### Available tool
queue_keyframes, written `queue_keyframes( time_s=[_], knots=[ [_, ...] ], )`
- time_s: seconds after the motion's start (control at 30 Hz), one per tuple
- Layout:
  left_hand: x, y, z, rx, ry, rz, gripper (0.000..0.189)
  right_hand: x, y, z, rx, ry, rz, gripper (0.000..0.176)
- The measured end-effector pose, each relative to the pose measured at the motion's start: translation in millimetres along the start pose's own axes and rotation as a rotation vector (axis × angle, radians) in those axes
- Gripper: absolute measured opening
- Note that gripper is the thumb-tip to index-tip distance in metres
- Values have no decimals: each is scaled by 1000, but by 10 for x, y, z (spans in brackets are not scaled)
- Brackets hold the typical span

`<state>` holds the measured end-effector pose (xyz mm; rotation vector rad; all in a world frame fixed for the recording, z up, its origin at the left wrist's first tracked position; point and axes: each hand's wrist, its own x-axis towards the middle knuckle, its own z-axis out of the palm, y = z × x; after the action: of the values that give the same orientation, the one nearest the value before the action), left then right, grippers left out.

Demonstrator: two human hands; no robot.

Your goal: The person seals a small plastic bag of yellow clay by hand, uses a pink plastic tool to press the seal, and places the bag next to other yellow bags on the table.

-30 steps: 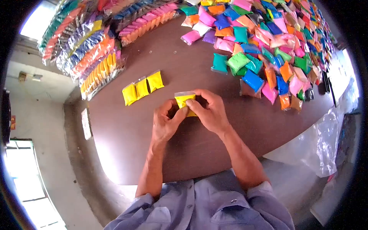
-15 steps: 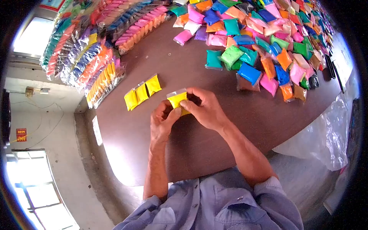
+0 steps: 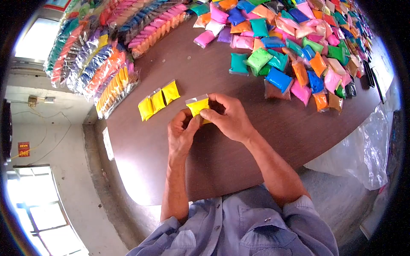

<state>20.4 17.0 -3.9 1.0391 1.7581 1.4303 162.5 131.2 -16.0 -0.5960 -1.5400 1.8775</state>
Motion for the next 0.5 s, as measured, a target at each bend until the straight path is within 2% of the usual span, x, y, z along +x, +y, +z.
queue_keyframes(
  time_s=[0.17,0.33,0.43,0.5],
  knots=[
    [-42,179,22,-109,-57,-96,24,1,-64,-25,-30,13,2,30],
    [-17,153,37,-44,-13,-91,23,7,6,8,-16,-6,-39,31],
    [-12,98,45,-32,13,-70,23,-6,-4,4,41,-23,37,30],
    [-26,101,38,-43,20,-56,23,-17,-41,-15,-50,-17,11,30]
  ],
)
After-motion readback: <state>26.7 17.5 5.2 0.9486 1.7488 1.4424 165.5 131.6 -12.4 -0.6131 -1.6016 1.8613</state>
